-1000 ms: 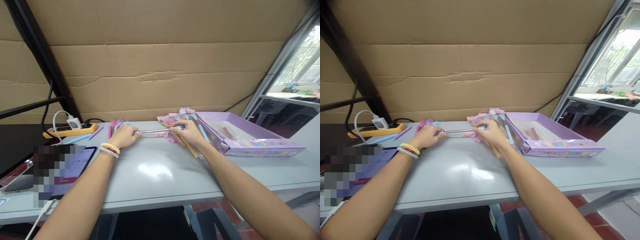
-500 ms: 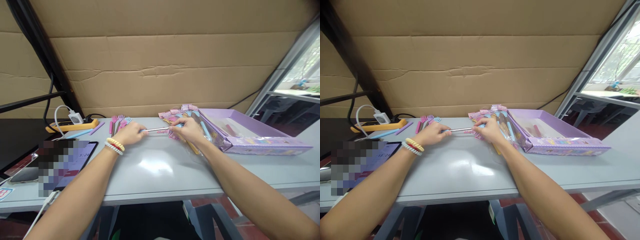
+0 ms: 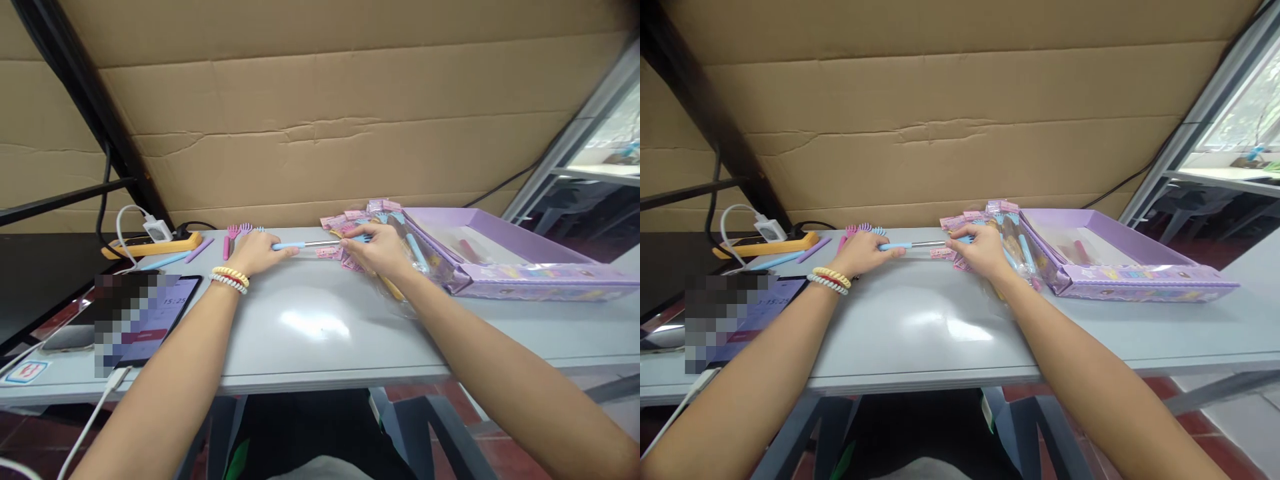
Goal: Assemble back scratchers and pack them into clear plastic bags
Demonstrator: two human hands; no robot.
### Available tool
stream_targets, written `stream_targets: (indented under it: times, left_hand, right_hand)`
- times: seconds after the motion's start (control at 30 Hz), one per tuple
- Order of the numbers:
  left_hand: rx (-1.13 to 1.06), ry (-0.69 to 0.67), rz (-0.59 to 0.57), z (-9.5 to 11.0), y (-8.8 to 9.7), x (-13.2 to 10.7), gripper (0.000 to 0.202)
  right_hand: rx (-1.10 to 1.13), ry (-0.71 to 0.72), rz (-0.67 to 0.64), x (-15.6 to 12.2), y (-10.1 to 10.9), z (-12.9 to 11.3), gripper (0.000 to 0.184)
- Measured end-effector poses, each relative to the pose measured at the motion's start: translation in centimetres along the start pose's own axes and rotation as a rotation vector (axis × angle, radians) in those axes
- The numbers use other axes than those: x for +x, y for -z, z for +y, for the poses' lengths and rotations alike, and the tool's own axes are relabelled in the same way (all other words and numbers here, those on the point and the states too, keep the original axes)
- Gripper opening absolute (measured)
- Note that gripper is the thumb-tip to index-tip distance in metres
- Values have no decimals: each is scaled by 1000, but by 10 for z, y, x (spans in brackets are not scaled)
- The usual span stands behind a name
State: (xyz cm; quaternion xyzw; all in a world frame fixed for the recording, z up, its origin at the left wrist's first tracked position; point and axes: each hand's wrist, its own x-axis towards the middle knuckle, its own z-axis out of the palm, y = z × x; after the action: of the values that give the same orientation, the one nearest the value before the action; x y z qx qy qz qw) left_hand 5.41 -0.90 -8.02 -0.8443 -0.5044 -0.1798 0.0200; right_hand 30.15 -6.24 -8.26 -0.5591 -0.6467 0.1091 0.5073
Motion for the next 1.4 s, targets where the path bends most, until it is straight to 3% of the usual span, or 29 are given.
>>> stream_targets:
  times: [0.2, 0.43, 0.8, 1.0, 1.1, 1.27, 1.4]
  left_hand:
    - [50, -36, 65, 8, 3, -2, 68]
    - [76, -63, -31, 32, 6, -5, 71]
    - [54, -45, -129, 37, -3, -8, 73]
    - [-24, -91, -142, 36, -6, -13, 65]
    - [-74, -85, -137, 28, -9, -10, 56]
    - [-120, -174, -206, 17, -17, -4, 41]
    - [-91, -208, -238, 15, -25, -3, 36]
  right_hand:
    - [41, -3, 15, -2, -4, 3, 25]
    - [30, 4, 55, -8, -8, -5, 23]
    - [5, -27, -38, -12, -13, -5, 27]
    - [-18, -67, -193, -8, -8, -2, 27]
    - [-93, -4, -257, -4, -7, 4, 25]
    - [-259, 239, -344, 0, -9, 15, 19]
    - [-357, 274, -466, 0, -10, 23, 20]
